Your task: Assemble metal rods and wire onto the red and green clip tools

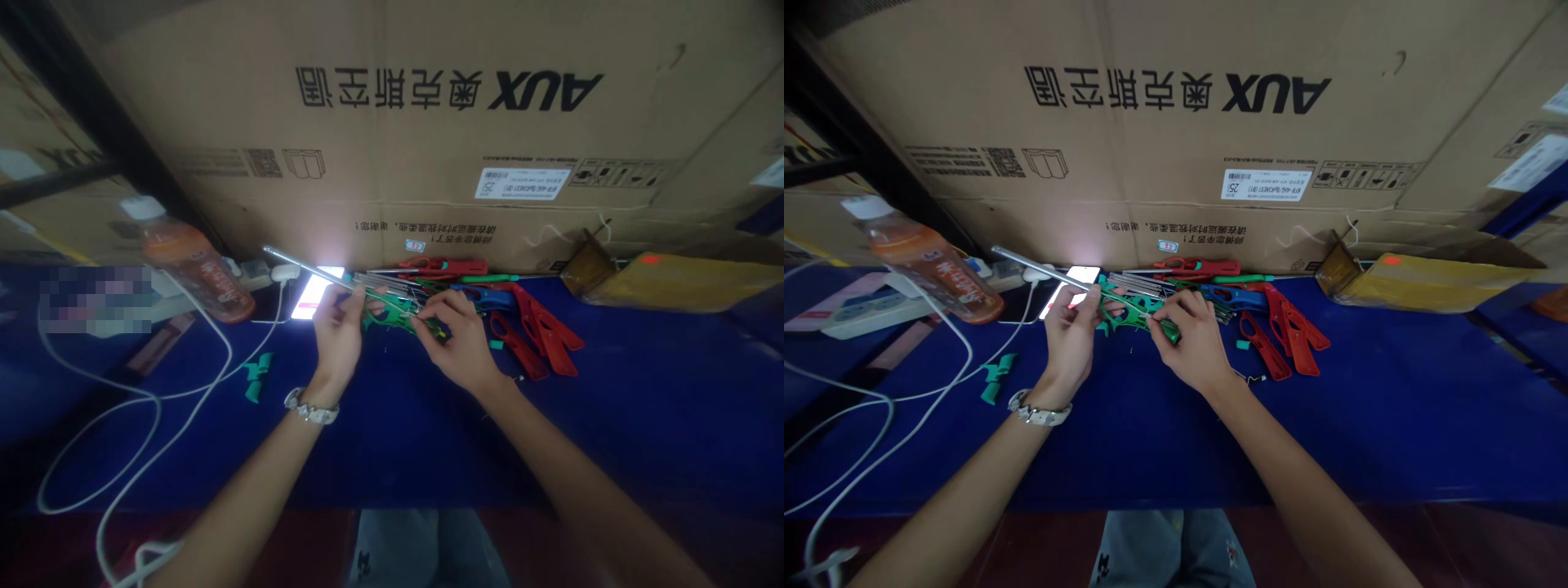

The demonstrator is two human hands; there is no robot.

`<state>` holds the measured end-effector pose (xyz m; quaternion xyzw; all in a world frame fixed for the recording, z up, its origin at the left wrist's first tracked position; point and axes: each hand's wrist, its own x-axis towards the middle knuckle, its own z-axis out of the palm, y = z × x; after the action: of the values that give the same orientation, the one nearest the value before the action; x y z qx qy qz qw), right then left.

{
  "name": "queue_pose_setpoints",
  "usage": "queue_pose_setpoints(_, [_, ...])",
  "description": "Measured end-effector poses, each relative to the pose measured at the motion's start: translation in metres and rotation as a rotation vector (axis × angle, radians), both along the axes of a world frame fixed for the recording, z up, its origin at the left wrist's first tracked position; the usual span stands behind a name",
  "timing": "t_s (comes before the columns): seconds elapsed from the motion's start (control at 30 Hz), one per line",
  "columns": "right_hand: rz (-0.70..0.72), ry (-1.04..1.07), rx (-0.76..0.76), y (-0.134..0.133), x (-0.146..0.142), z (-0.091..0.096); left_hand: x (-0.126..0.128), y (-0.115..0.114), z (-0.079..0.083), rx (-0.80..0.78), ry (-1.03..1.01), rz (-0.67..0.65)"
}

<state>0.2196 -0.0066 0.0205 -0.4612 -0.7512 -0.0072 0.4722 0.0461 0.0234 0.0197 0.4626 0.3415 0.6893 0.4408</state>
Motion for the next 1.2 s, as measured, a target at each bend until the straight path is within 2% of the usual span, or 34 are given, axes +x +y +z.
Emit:
queue_pose_setpoints(0.13, [-0.029,0.072,-0.077,-0.001,-0.001,0.001,-0.001,0.000,0.000,-0.010,-0.004,0.006])
queue_pose_setpoints(0.37, [0.034,0.200,-0.170,-0.003,0.015,0.002,0.001,0.000,0.000,-0.075,-0.009,0.010])
queue_pose_setpoints(0.57, [-0.098,0.104,-0.250,-0.001,0.046,-0.012,-0.010,0.007,0.004,-0.164,0.009,0.011])
queue_pose_setpoints(0.73, [-0.149,-0.028,-0.277,-0.001,0.063,-0.015,-0.022,0.009,0.010,-0.236,0.090,-0.108])
queue_pose_setpoints(0.97, [-0.216,-0.018,-0.297,-0.009,0.088,-0.013,-0.009,0.002,0.006,-0.267,0.115,-0.221])
queue_pose_setpoints(1.07, [-0.194,0.006,-0.314,-0.015,0.090,-0.015,-0.010,0.003,0.007,-0.256,0.132,-0.216])
queue_pose_setpoints(1.2, [-0.122,0.010,-0.336,-0.011,0.073,-0.014,-0.019,0.007,0.011,-0.220,0.137,-0.167])
